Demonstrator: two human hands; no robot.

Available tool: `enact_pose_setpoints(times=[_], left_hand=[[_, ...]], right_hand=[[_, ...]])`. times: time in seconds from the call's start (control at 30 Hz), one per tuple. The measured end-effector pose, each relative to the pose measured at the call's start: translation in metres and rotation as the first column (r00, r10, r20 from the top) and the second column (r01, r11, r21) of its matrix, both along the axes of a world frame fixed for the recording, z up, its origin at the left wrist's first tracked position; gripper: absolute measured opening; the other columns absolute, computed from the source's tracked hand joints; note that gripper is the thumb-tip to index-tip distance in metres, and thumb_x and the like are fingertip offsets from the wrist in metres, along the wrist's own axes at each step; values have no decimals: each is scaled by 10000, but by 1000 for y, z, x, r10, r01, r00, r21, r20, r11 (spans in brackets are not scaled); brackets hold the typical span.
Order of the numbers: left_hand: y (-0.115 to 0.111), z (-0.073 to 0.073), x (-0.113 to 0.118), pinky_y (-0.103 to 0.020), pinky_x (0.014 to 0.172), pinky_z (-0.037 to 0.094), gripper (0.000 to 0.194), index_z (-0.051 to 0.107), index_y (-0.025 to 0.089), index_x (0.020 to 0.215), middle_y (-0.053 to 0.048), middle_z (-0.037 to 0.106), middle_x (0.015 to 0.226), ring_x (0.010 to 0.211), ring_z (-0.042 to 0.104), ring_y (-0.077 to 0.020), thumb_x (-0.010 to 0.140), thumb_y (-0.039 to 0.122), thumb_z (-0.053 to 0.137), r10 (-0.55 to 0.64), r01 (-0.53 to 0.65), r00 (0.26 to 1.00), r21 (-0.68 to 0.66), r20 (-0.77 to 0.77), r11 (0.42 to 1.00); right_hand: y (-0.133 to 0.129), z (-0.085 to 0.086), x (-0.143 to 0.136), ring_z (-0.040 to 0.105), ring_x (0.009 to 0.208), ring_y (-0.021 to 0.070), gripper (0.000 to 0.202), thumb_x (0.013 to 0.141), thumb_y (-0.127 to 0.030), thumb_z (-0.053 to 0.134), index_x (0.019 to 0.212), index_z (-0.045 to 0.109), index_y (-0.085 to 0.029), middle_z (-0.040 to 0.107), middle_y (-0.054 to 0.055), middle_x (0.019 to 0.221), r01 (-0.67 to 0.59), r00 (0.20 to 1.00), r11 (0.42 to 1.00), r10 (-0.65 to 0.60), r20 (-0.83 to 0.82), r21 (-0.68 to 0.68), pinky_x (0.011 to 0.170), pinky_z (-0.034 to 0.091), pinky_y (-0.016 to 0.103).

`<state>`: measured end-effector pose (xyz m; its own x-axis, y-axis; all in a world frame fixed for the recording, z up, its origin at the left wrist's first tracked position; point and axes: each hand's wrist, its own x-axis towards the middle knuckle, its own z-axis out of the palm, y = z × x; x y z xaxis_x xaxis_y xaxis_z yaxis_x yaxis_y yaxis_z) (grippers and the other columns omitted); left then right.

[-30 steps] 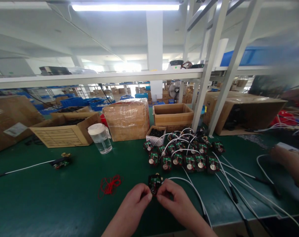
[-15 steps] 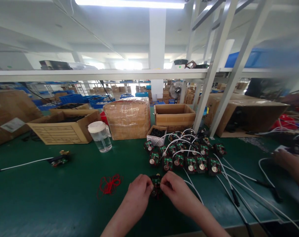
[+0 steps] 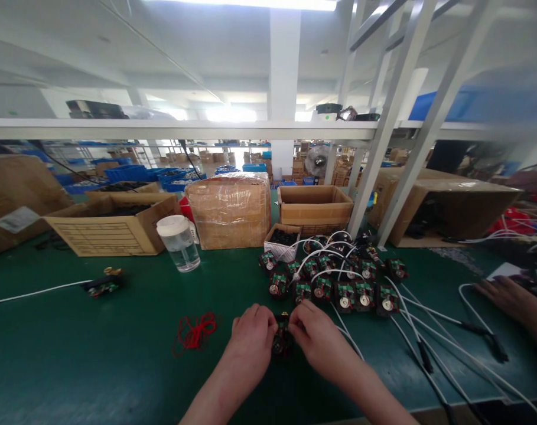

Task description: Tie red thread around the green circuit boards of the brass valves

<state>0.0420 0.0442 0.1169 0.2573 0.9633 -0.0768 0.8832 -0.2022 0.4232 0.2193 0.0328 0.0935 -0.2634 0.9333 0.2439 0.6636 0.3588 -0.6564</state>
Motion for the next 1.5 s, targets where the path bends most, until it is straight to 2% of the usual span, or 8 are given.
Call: enact_pose_setpoints(times=[0.27,0.5,0.8,0.93,1.13,1.3,1.5], left_hand=[[2,-1,2,-364,857,401,210,624,185,947,-80,660,1031,1007,618,-240,968,135,421,-8,7,998,-2,-62,1000],[6,0,5,-414,900,390,210,630,166,966,-105,656,1061,1045,603,-272,953,115,427,8,-5,994,27,-112,1000],[10,-19,0,-456,935,385,239,652,174,936,-91,658,1002,1000,599,-273,949,99,425,-22,45,993,201,-118,979],[10,-20,1,-458,961,385,248,651,171,919,-84,651,973,994,597,-268,956,88,421,-36,63,993,247,-111,967],[12,-20,-2,-447,965,389,193,635,191,896,-54,641,960,970,589,-247,944,100,471,-62,68,998,259,-30,963],[13,-20,-5,-400,876,418,150,611,205,863,-45,624,947,955,587,-244,922,121,502,-37,22,996,190,79,981],[16,-24,-10,-338,836,456,94,623,210,851,-33,599,943,911,608,-208,881,166,545,5,-27,940,59,341,998]], right_hand=[[5,11,-3,583,863,223,182,893,-29,519,847,579,-194,590,67,922,-17,975,999,7,223,45,795,470,349],[10,1,-11,585,895,275,173,906,-25,525,891,623,-166,609,101,931,-5,920,986,-60,387,165,839,503,422],[9,-15,-14,559,854,267,167,911,-17,559,876,631,-163,584,81,879,-72,838,936,-131,529,346,821,532,430],[7,-21,-13,556,869,257,164,907,-17,576,876,624,-170,580,72,902,-50,857,930,-148,494,365,844,534,425],[6,-18,-13,560,878,253,166,912,-7,558,884,608,-164,572,66,909,-21,912,945,-116,393,327,829,525,421],[8,-20,-10,567,891,218,185,906,1,559,906,580,-182,564,46,967,76,987,983,-98,127,169,799,490,363],[12,-27,-4,574,830,177,186,935,-36,516,883,589,-200,569,17,913,69,988,997,-62,-145,41,740,440,298]])
